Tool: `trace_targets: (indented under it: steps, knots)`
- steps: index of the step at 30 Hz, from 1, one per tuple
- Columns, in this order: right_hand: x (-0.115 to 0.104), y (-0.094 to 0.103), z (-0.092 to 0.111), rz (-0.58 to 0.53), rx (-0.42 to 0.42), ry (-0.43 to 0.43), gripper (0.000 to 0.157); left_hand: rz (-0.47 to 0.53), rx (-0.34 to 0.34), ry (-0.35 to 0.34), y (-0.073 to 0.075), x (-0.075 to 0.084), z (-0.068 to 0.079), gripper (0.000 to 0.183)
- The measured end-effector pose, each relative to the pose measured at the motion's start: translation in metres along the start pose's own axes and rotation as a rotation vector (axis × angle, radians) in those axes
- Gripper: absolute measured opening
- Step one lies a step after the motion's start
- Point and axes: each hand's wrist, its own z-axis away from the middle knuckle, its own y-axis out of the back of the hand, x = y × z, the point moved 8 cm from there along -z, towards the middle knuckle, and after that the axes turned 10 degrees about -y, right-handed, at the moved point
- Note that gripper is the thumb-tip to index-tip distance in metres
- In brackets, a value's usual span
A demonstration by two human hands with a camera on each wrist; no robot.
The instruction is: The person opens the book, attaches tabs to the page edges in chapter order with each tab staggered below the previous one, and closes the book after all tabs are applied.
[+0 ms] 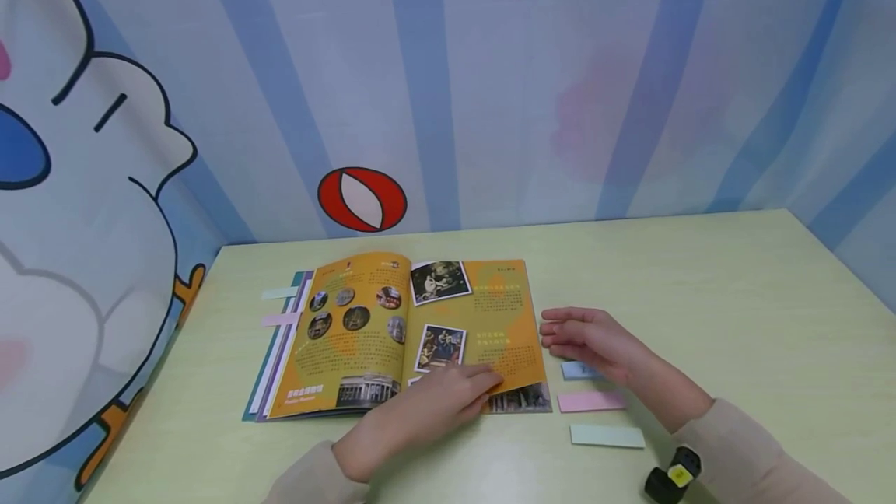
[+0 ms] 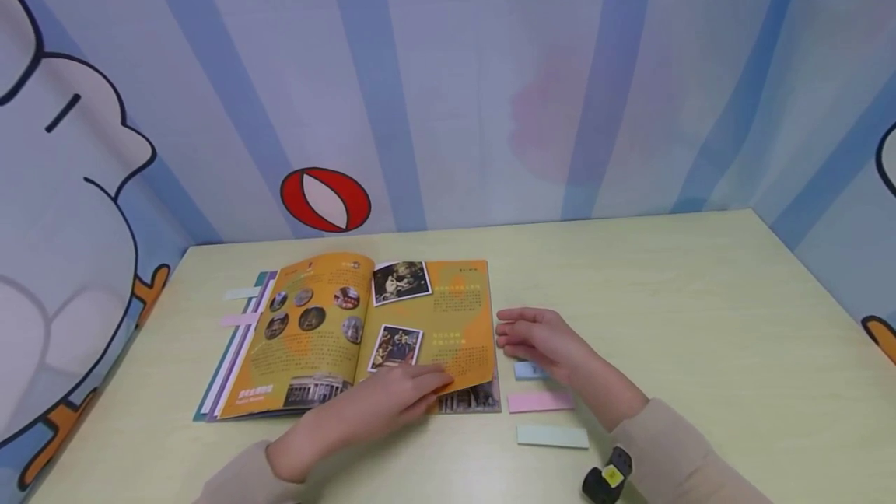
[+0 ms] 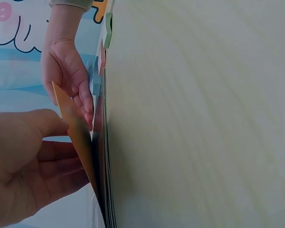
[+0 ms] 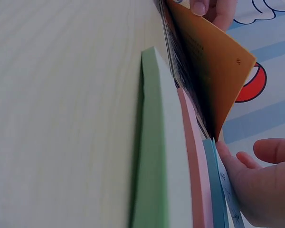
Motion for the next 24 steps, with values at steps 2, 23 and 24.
trace_targets:
  steps: [2,23,24]
  knots:
    - [0.000,-0.001,0.000,-0.030,-0.015,-0.004,0.049,0.024,-0.001,0.011,0.001,-0.001,0.000,0.025]
    - [-0.004,-0.014,-0.008,-0.240,0.029,-0.082,0.054,0.045,0.061,-0.019,0.010,0.000,0.006,0.031]
    - [-0.004,-0.015,-0.008,-0.238,0.029,-0.083,0.054,0.038,0.060,-0.020,0.009,0.000,0.006,0.032]
